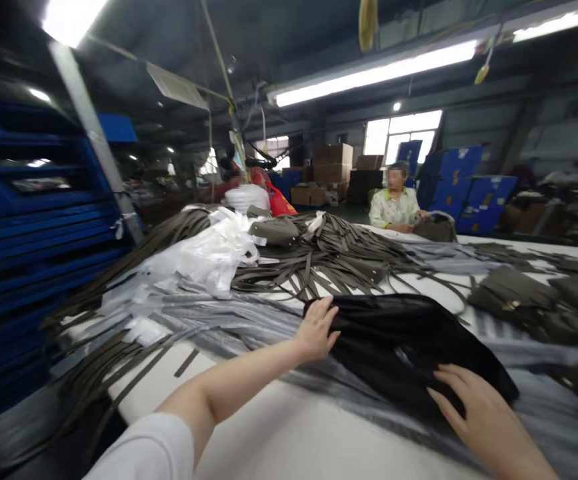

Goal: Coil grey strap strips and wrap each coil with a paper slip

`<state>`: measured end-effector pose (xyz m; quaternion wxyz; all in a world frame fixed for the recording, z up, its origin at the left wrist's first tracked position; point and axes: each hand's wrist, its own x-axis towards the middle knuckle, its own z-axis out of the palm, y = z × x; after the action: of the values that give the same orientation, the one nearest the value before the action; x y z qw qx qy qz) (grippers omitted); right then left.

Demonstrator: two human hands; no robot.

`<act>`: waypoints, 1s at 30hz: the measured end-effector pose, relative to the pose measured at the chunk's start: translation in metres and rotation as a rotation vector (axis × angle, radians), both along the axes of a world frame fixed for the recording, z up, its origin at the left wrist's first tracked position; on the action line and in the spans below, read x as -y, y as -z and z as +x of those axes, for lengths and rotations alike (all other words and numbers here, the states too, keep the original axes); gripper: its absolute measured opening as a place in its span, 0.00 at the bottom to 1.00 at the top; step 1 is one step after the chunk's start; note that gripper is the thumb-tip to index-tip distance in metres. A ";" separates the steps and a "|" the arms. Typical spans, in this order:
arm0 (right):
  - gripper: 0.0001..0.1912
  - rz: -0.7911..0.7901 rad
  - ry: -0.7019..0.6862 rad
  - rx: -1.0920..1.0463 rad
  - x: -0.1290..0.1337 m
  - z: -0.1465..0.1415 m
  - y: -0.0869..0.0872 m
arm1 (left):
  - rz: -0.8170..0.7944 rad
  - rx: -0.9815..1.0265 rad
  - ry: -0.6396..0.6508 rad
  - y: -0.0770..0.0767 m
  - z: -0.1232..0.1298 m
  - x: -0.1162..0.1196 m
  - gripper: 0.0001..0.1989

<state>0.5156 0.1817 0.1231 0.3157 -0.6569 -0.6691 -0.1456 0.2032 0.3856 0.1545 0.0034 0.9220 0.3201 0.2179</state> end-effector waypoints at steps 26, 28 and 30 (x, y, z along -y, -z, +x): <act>0.22 -0.601 -0.091 -1.186 0.117 -0.172 0.003 | -0.182 -0.316 0.115 0.012 -0.043 0.083 0.07; 0.31 -0.546 -0.086 -1.334 0.104 -0.172 0.008 | -0.220 -0.322 0.178 0.014 -0.061 0.113 0.07; 0.30 -0.401 -0.094 -1.550 0.096 -0.171 0.007 | -0.279 -0.300 0.240 0.020 -0.081 0.150 0.06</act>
<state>0.3447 0.0855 0.1165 0.5721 -0.5864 -0.3001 0.4886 0.1221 0.2359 0.1341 0.1091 0.9660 0.2324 0.0298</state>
